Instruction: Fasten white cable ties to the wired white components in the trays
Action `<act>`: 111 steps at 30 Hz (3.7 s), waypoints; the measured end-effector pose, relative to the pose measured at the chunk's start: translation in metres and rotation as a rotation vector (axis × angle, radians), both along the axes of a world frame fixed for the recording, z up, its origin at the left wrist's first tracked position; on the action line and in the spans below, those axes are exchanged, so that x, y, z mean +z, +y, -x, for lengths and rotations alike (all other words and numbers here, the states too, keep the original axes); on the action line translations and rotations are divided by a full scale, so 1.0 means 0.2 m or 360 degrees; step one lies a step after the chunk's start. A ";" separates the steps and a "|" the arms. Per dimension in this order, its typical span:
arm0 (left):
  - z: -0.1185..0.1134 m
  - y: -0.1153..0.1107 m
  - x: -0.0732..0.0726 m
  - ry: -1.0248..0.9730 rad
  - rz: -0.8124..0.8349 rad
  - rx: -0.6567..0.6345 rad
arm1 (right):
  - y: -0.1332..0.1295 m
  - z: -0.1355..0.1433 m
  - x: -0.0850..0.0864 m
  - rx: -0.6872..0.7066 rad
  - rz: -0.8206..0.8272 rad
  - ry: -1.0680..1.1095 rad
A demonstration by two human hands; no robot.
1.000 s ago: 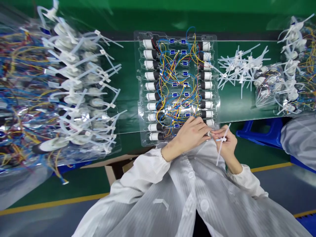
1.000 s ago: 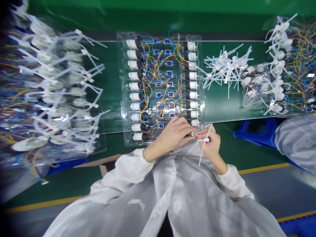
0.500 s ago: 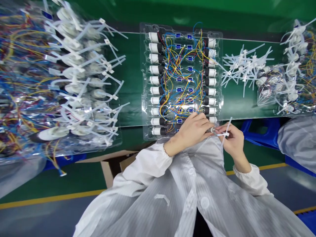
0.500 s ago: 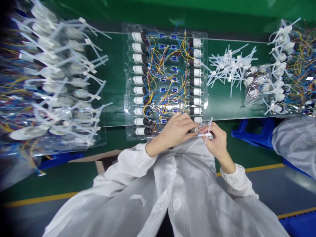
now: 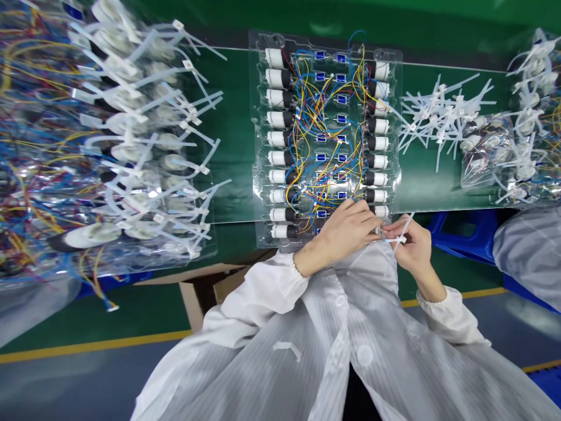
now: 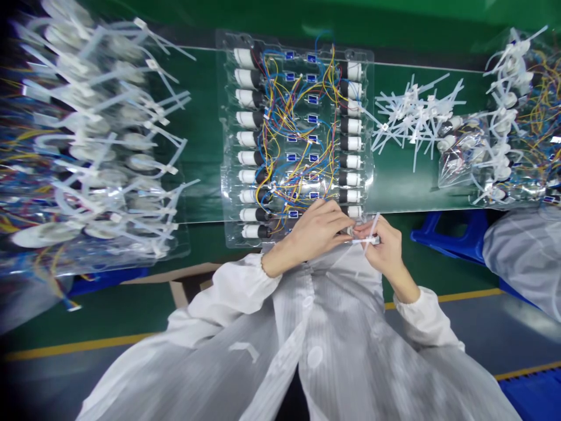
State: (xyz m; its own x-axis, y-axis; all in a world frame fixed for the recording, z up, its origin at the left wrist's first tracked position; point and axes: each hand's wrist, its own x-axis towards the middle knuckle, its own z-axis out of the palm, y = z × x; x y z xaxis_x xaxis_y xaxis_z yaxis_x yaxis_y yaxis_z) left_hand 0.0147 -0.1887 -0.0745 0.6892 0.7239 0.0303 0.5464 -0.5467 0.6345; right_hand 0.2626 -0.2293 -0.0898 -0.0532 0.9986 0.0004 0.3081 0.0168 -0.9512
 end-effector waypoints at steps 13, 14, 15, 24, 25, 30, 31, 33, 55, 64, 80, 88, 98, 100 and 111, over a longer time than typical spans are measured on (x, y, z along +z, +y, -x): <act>0.01 -0.03 -0.06 -0.0209 -0.0107 0.0118 | 0.05 -0.08 -0.01 0.0190 -0.0181 -0.0132; 0.02 -0.04 -0.05 -0.0246 -0.0123 0.0152 | 0.05 -0.11 0.00 0.0244 -0.0169 -0.0142; 0.03 -0.04 -0.03 -0.0276 -0.0144 0.0188 | 0.05 -0.15 0.02 0.0306 -0.0150 -0.0147; 0.01 0.01 0.13 0.0293 -0.0266 -0.0116 | 0.45 -0.47 0.04 -0.0327 0.0111 -0.0536; 0.00 0.01 0.11 0.0328 -0.0280 -0.0110 | 0.53 -0.48 0.03 -0.0398 0.0135 -0.0622; -0.04 0.01 0.02 0.0335 -0.0357 0.0037 | 0.84 -0.44 0.02 -0.0495 0.0107 -0.0925; -0.04 0.01 0.02 0.0336 -0.0369 0.0059 | 0.88 -0.43 0.02 -0.0486 0.0115 -0.0998; -0.04 0.03 0.01 0.0338 -0.0380 0.0092 | 0.94 -0.41 0.02 -0.0496 0.0136 -0.1075; 0.00 0.05 0.00 0.0174 -0.0219 0.0056 | 0.45 -0.52 0.15 -0.0324 0.0439 -0.0789; -0.01 0.04 -0.01 0.0103 -0.0309 0.0152 | 0.52 -0.34 0.15 -0.0393 0.0378 0.0016; 0.00 0.06 0.00 -0.0010 -0.0090 0.0259 | 0.17 -0.17 0.21 -0.0622 -0.0135 0.0117; -0.03 0.05 0.06 0.0018 0.0034 0.0389 | 0.17 0.00 0.20 -0.0226 -0.0109 0.0368; -0.03 0.04 0.08 0.0080 0.0022 0.0363 | 0.19 0.01 0.02 -0.0098 -0.0129 -0.0052; -0.03 0.04 0.08 0.0061 0.0044 0.0370 | 0.18 0.03 0.00 -0.0128 -0.0078 -0.0026; -0.03 0.05 0.07 0.0046 0.0067 0.0386 | 0.18 0.10 -0.08 -0.0348 0.0047 0.0184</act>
State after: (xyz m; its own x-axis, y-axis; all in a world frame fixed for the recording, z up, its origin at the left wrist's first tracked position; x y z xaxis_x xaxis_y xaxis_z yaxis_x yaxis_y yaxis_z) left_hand 0.0211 -0.1777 -0.0614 0.4953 0.8685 -0.0207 0.6766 -0.3707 0.6362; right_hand 0.2422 -0.1932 -0.1051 0.1629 0.9860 -0.0355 0.1902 -0.0667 -0.9795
